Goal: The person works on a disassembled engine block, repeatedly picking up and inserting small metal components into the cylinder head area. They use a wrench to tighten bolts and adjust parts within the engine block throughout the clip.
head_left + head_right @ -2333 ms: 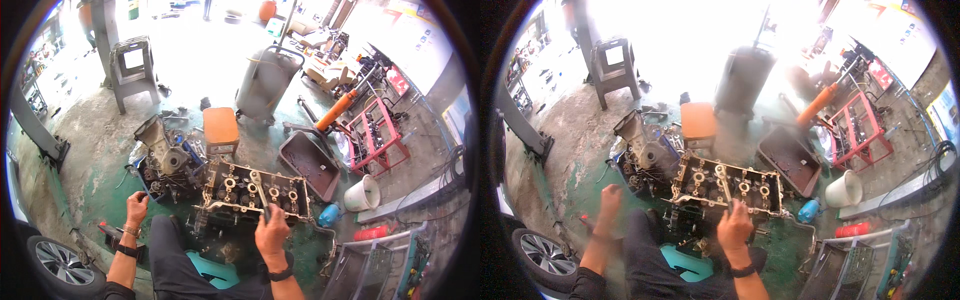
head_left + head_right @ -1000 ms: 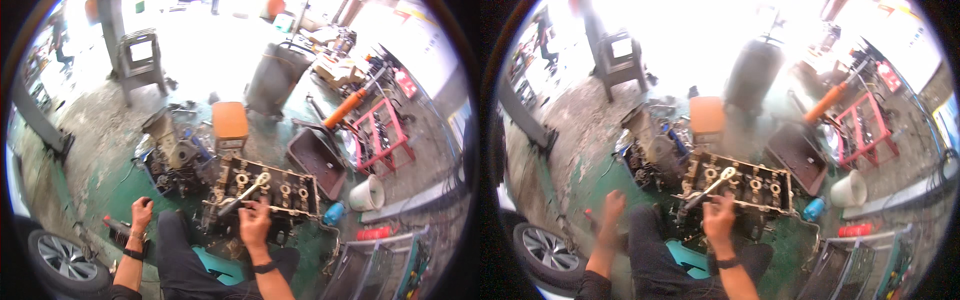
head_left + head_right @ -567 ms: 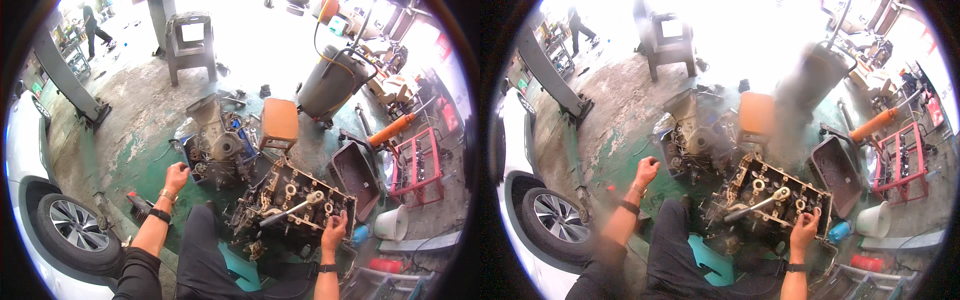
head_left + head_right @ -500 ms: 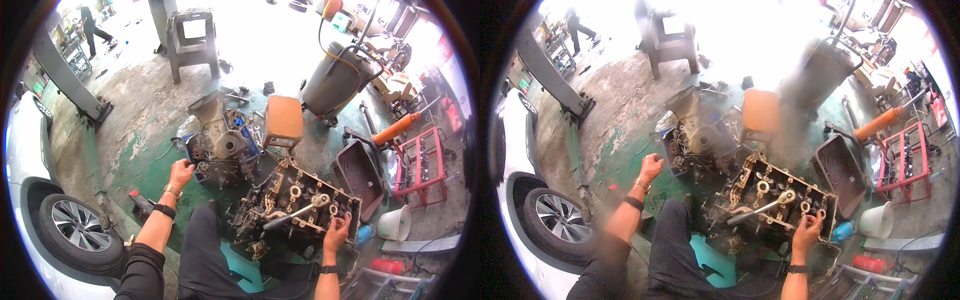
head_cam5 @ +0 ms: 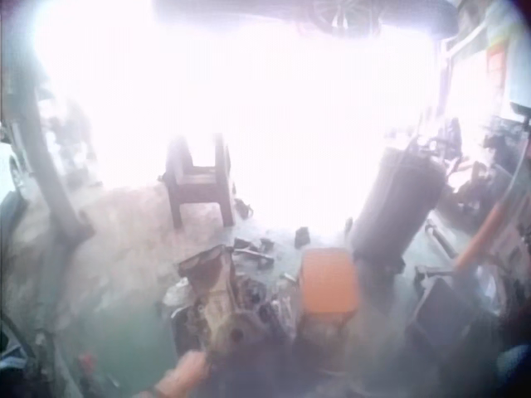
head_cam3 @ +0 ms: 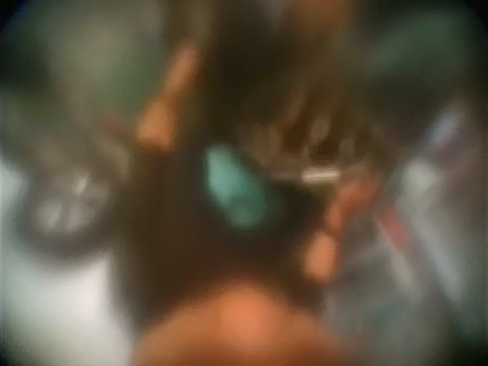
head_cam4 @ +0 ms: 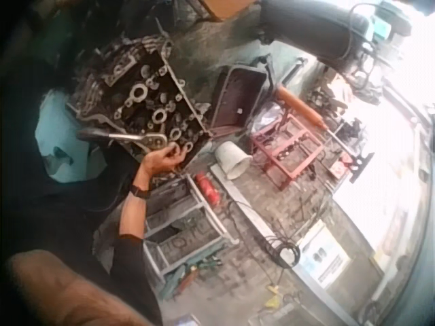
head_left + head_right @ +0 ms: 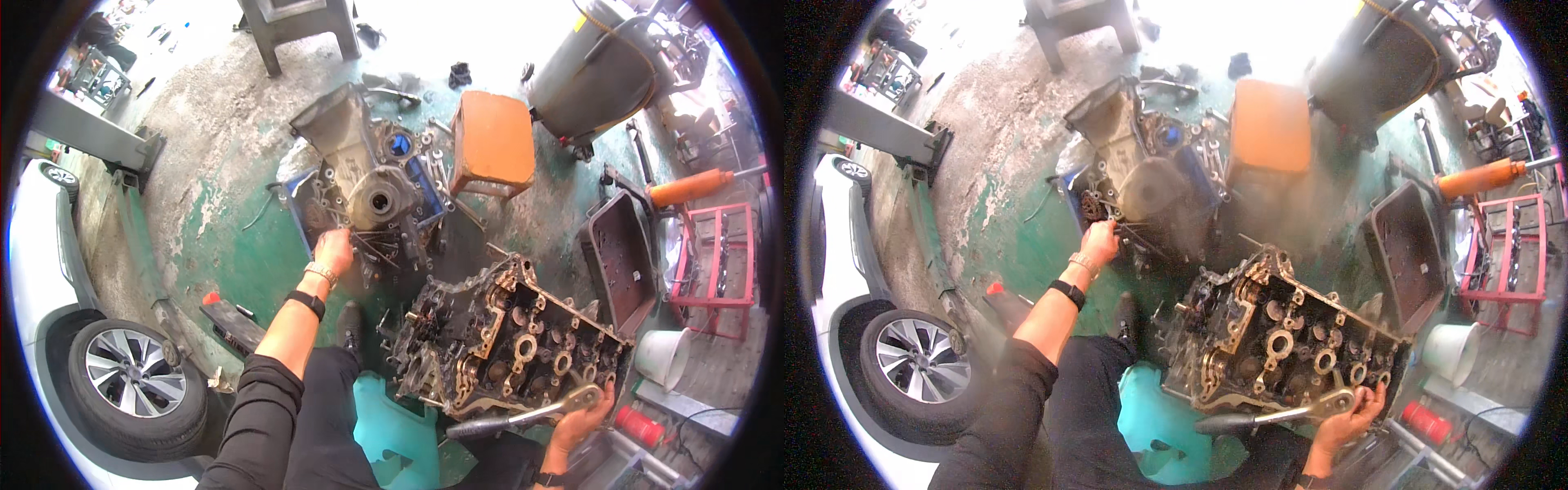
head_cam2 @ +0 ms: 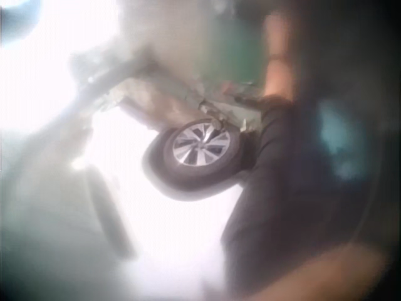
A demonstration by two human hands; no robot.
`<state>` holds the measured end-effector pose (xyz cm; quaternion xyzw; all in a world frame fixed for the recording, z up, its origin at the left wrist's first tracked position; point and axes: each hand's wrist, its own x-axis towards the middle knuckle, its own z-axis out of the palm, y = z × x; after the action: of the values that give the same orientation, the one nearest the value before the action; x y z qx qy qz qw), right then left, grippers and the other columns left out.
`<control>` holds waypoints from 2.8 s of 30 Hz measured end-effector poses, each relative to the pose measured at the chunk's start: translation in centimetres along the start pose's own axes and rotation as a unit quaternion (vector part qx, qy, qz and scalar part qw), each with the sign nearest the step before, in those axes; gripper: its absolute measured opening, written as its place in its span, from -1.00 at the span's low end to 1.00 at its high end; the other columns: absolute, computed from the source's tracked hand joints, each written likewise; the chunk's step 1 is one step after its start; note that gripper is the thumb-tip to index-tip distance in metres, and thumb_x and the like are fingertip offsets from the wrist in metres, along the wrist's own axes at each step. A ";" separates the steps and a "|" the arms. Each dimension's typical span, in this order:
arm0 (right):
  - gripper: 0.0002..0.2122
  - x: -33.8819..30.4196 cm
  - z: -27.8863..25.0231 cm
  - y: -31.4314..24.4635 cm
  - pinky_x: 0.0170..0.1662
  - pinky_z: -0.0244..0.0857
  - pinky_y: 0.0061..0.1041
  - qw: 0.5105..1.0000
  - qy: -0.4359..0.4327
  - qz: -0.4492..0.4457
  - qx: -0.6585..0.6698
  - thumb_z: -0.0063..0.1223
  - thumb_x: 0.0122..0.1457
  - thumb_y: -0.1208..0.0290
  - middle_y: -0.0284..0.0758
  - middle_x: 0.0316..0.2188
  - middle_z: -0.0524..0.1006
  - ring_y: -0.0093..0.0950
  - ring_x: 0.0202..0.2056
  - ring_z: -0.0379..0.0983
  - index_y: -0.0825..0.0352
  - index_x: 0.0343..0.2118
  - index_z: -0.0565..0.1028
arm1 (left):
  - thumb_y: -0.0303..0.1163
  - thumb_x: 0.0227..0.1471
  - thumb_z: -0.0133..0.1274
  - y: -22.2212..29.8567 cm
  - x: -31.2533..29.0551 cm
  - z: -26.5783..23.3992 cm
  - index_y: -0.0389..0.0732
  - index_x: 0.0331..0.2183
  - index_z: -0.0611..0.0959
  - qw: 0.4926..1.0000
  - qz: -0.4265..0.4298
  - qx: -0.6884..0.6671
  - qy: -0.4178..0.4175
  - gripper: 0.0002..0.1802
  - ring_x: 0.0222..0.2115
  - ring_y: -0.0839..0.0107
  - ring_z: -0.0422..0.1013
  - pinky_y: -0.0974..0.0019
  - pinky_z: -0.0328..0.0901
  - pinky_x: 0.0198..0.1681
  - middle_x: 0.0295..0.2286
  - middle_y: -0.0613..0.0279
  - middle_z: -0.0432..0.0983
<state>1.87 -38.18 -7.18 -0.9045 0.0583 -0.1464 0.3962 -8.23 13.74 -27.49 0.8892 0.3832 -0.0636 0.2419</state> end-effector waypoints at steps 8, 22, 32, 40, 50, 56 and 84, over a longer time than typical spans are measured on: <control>-0.68 -0.5 -0.8 0.5 -0.09 0.30 -0.60 0.997 -0.007 0.075 0.017 -0.03 0.33 0.49 -0.38 -0.22 0.45 -0.59 -0.21 0.36 0.41 0.12 0.34 | -0.53 0.00 -0.02 -3.7 3.7 6.6 -0.21 -0.28 0.56 0.965 0.177 0.177 0.074 -0.82 -0.30 0.05 0.50 0.08 0.45 -0.25 -0.33 -0.03 0.48; -0.68 -0.8 0.0 -0.9 -0.16 0.39 -0.53 0.999 -0.015 0.043 -0.007 -0.02 0.28 0.57 -0.30 -0.25 0.53 -0.52 -0.26 0.48 0.42 0.09 0.37 | -0.63 -0.10 -0.09 -2.4 4.0 4.7 -0.38 -0.40 0.58 0.975 0.212 -0.003 0.060 -0.83 -0.29 -0.23 0.41 -0.06 0.29 -0.25 -0.40 -0.23 0.48; -0.69 -0.4 0.5 -1.1 -0.29 0.41 -0.34 0.997 0.004 -0.030 -0.075 0.09 0.18 0.50 -0.29 -0.40 0.60 -0.32 -0.40 0.55 0.35 0.01 0.43 | -0.62 -0.27 0.10 0.9 -0.9 -1.2 -0.37 -0.42 0.55 0.975 0.213 0.022 0.059 -0.79 -0.29 -0.20 0.43 -0.06 0.32 -0.20 -0.40 -0.22 0.50; -0.71 -0.1 0.5 -1.1 -0.30 0.38 -0.29 0.990 0.051 -0.107 -0.071 0.11 0.13 0.50 -0.31 -0.42 0.60 -0.28 -0.42 0.54 0.29 -0.05 0.48 | -0.54 -0.27 0.13 3.2 -3.2 -10.7 -0.38 -0.45 0.61 0.989 0.123 -0.014 0.076 -0.81 -0.44 0.01 0.54 0.13 0.41 -0.29 -0.50 -0.13 0.58; -0.73 0.1 0.1 -1.4 -0.28 0.34 -0.24 0.989 0.068 -0.117 -0.059 0.10 0.11 0.44 -0.24 -0.38 0.57 -0.21 -0.36 0.52 0.31 -0.10 0.48 | -0.58 -0.06 0.16 21.7 -7.8 -23.0 -0.38 -0.45 0.58 0.936 0.241 -0.256 0.015 -0.92 -0.69 0.54 0.39 0.45 0.29 -0.65 -0.60 0.23 0.51; -0.75 0.1 -0.5 -1.6 -0.28 0.33 -0.24 0.991 0.047 -0.111 -0.051 0.08 0.11 0.41 -0.26 -0.41 0.54 -0.25 -0.37 0.51 0.32 -0.14 0.47 | -0.56 -0.01 0.23 36.6 -13.7 -23.9 -0.38 -0.38 0.58 0.891 0.351 -0.287 -0.041 -0.86 -0.58 0.60 0.39 0.48 0.31 -0.54 -0.53 0.30 0.51; -0.76 0.2 -0.9 -1.7 -0.28 0.30 -0.28 0.993 0.041 -0.102 -0.041 0.09 0.11 0.37 -0.32 -0.42 0.49 -0.31 -0.37 0.48 0.26 -0.14 0.47 | -0.46 -0.17 0.27 51.2 -19.3 -7.8 -0.41 -0.40 0.62 0.865 0.474 -0.089 -0.138 -0.75 -0.46 0.16 0.54 0.21 0.41 -0.31 -0.50 -0.08 0.59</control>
<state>1.78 -37.71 -5.35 -0.9145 -0.0125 -0.2203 0.3391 14.21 -25.25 4.65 0.9205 -0.1173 -0.0287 0.3717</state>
